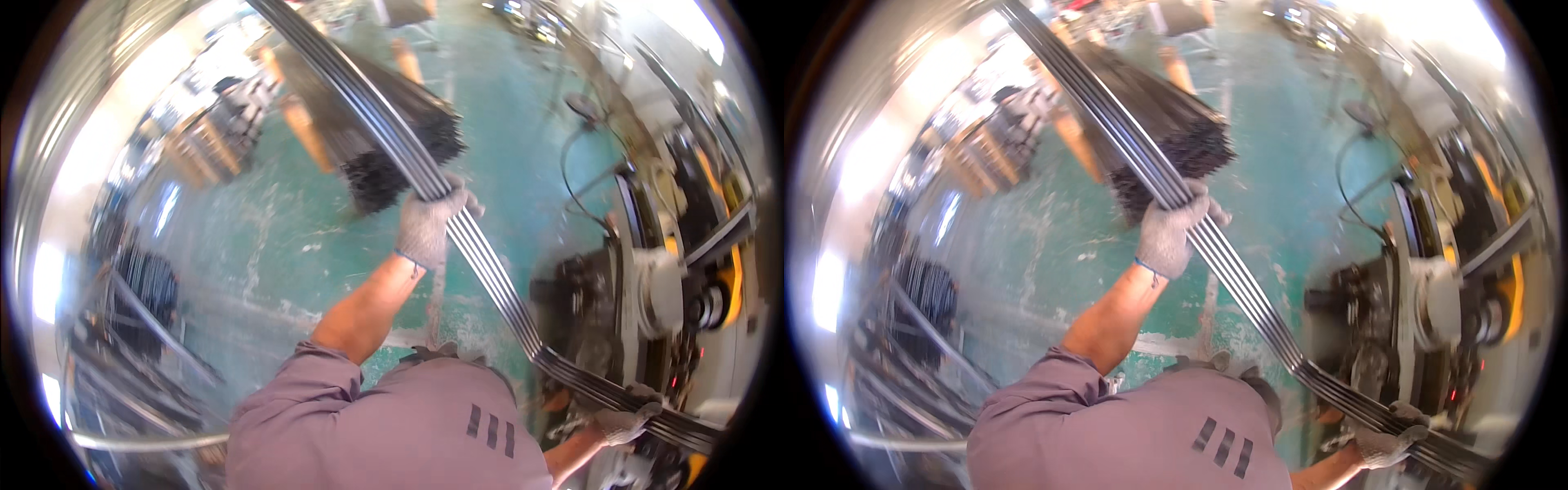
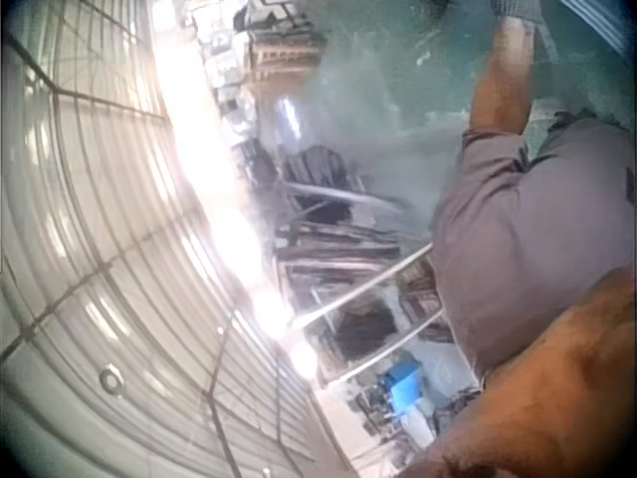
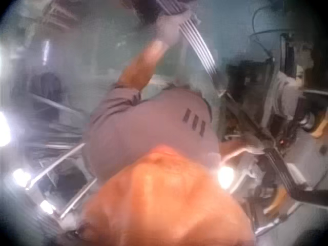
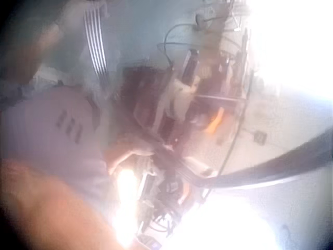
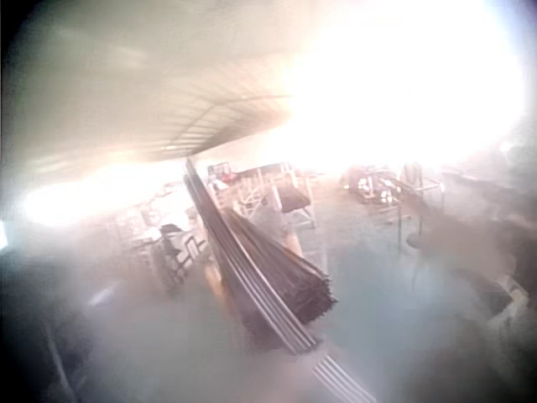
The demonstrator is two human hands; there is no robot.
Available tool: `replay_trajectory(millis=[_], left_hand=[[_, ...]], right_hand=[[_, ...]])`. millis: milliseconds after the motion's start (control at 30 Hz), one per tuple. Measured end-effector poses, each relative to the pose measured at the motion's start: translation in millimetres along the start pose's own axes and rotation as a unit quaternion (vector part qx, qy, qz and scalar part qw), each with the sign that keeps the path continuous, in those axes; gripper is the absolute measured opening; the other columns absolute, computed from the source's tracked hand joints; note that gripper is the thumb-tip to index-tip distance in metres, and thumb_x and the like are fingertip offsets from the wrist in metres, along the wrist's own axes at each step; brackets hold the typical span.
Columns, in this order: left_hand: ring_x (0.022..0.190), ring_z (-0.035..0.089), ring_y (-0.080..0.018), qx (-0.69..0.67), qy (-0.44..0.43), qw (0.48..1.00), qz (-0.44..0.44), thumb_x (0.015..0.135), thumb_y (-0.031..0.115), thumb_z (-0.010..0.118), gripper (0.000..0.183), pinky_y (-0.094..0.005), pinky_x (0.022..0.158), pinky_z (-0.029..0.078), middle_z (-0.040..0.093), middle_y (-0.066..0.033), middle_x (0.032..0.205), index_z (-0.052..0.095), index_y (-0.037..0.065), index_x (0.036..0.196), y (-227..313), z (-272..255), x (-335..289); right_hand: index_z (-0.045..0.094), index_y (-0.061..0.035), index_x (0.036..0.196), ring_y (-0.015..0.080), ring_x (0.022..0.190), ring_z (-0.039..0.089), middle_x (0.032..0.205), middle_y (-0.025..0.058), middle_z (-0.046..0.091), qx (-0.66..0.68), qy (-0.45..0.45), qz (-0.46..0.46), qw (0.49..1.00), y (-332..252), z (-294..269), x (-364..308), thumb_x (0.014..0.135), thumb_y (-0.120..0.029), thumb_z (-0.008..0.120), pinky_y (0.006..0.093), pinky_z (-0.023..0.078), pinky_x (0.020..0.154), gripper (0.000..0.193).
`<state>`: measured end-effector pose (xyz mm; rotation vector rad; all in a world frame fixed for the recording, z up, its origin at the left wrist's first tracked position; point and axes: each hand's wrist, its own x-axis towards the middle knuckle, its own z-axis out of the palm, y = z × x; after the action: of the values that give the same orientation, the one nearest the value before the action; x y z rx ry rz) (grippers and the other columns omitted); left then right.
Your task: The person repeatedly picks up bundles of long metal rods from a floor stack, feeds them into a yellow and white bending machine, and removes the bent rods. The person stacks the finished bent rods on a nearby wooden pallet. The process is highly repetitive, involving the same sequence of loading, bending, and stacking.
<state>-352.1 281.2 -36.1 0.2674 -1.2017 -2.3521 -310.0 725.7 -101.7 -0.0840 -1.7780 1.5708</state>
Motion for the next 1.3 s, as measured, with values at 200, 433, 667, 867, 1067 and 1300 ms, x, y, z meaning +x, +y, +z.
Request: replay_trajectory(millis=[200, 433, 667, 867, 1067, 1300], left_hand=[[0.079, 0.067, -0.0279, -0.009, 0.216, 0.974, 0.065, 0.091, 0.000, 0.062, 0.017, -0.0403, 0.075, 0.058, 0.064, -0.0135, 0.084, 0.054, -0.001, 0.106, 20, -95, -72], [0.079, 0.066, -0.0323, -0.086, 0.408, 0.886, 0.203, 0.091, -0.001, 0.063, 0.016, -0.0457, 0.075, 0.058, 0.062, -0.0143, 0.083, 0.053, -0.002, 0.104, 60, -186, -178], [0.081, 0.065, -0.0301, -0.134, 0.496, 0.792, 0.330, 0.093, 0.002, 0.059, 0.006, -0.0425, 0.078, 0.055, 0.064, -0.0160, 0.082, 0.057, -0.002, 0.097, 116, -239, -245], [0.093, 0.064, -0.0315, -0.156, 0.469, 0.747, 0.445, 0.091, 0.006, 0.053, 0.013, -0.0453, 0.095, 0.049, 0.066, -0.0190, 0.091, 0.062, -0.004, 0.092, 172, -354, -334], [0.098, 0.065, -0.0250, -0.120, 0.470, 0.690, 0.538, 0.096, 0.008, 0.050, 0.022, -0.0386, 0.096, 0.051, 0.068, -0.0162, 0.097, 0.066, -0.006, 0.093, 232, -436, -452], [0.128, 0.044, -0.0346, -0.178, 0.431, 0.658, 0.591, 0.094, 0.015, 0.057, 0.040, -0.0558, 0.112, 0.033, 0.051, -0.0189, 0.132, 0.051, -0.003, 0.129, 264, -425, -455]], right_hand=[[0.058, -0.0040, 0.095, 0.0137, 0.064, 0.046, 0.070, 0.0019, 0.047, 0.237, -0.108, 0.207, 0.943, 16, 139, 55, 0.098, -0.035, 0.062, 0.0301, 0.041, 0.061, 0.031], [0.053, -0.0054, 0.083, 0.0117, 0.057, 0.045, 0.064, 0.0012, 0.047, 0.251, -0.304, 0.234, 0.889, -56, 289, -7, 0.098, -0.031, 0.063, 0.0277, 0.040, 0.054, 0.032], [0.059, -0.0114, 0.089, 0.0065, 0.053, 0.046, 0.067, -0.0035, 0.050, 0.298, -0.502, 0.145, 0.799, -190, 442, -81, 0.096, -0.034, 0.065, 0.0243, 0.038, 0.048, 0.024], [0.065, -0.0044, 0.118, 0.0212, 0.084, 0.062, 0.093, 0.0142, 0.066, 0.220, -0.650, -0.226, 0.691, -430, 504, -231, 0.095, -0.034, 0.056, 0.0370, 0.051, 0.080, 0.039], [0.073, -0.0072, 0.109, 0.0293, 0.104, 0.068, 0.114, 0.0172, 0.070, 0.335, -0.683, -0.442, 0.474, -607, 491, -412, 0.084, -0.053, 0.064, 0.0381, 0.053, 0.090, 0.053], [0.053, -0.0005, 0.130, 0.0368, 0.112, 0.060, 0.114, 0.0184, 0.063, 0.523, -0.722, -0.340, 0.300, -434, 461, -486, 0.072, -0.036, 0.083, 0.0438, 0.049, 0.097, 0.074]])
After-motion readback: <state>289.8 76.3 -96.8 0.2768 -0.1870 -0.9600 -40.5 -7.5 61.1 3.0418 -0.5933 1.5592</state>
